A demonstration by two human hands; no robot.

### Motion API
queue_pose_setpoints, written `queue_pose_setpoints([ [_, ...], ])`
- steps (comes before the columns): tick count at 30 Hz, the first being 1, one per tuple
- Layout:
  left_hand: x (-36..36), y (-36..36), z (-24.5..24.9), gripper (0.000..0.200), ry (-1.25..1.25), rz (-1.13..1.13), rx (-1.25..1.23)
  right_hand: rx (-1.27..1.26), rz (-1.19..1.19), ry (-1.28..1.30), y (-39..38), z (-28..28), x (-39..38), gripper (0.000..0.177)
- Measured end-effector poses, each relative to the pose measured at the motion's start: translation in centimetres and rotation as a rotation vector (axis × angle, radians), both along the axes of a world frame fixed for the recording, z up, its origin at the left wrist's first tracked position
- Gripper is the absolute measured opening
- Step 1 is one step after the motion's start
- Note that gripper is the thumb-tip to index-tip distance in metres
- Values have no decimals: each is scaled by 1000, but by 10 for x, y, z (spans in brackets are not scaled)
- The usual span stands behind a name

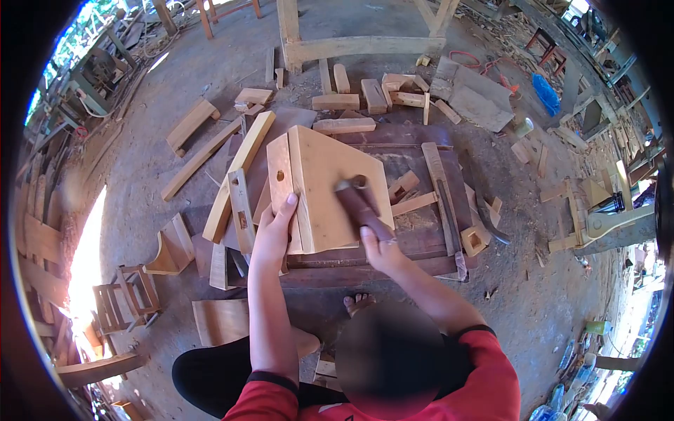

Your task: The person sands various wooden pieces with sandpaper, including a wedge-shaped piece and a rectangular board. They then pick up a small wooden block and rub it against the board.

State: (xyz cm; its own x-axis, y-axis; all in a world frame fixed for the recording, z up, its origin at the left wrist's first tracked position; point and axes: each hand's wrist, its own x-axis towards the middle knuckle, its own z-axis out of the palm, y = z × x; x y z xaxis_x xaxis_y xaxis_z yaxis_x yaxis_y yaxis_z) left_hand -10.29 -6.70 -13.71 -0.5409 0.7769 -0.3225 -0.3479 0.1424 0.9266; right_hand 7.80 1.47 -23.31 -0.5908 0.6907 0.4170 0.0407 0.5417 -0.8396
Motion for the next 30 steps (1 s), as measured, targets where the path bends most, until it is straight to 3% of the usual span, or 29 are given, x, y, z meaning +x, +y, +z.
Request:
queue_pose_setpoints([
  [2,0,-2,1,54,-13,25,13,-118,-243,-78,11,-38,16,34],
  [5,7,1,7,54,-16,17,22,-287,-414,-219,56,-73,28,37],
  [8,11,5,7,54,38,-26,18,-406,-420,-101,61,-25,-5,38],
  [9,12,8,7,54,68,-51,25,-231,-356,136,56,-12,-23,36],
  [11,13,12,8,56,116,-55,-7,-251,-299,181,46,12,-42,33],
  [13,8,15,0,57,113,-75,-48,-439,-109,-23,18,65,-31,32],
  [14,7,14,2,57,119,-74,-50,-90,-46,95,10,35,-27,32],
  [18,0,6,1,56,57,-85,13,25,154,104,5,16,5,34],
  [20,-1,4,1,56,17,-86,45,-186,-182,90,18,-40,18,37],
  [21,1,3,5,56,30,-69,26,-187,-187,84,33,-62,26,37],
  [23,5,4,7,57,39,-55,13,-221,-389,-189,76,-88,32,42],
  [24,6,4,7,57,50,-75,28,-216,-391,-190,86,-76,27,42],
  [26,9,7,5,57,60,-100,88,-488,-405,-263,95,-49,12,42],
  [29,11,11,4,57,84,-142,79,-310,-477,-175,85,-5,-25,51],
  [30,12,12,7,57,96,-142,41,-367,-341,29,66,33,-34,54],
])
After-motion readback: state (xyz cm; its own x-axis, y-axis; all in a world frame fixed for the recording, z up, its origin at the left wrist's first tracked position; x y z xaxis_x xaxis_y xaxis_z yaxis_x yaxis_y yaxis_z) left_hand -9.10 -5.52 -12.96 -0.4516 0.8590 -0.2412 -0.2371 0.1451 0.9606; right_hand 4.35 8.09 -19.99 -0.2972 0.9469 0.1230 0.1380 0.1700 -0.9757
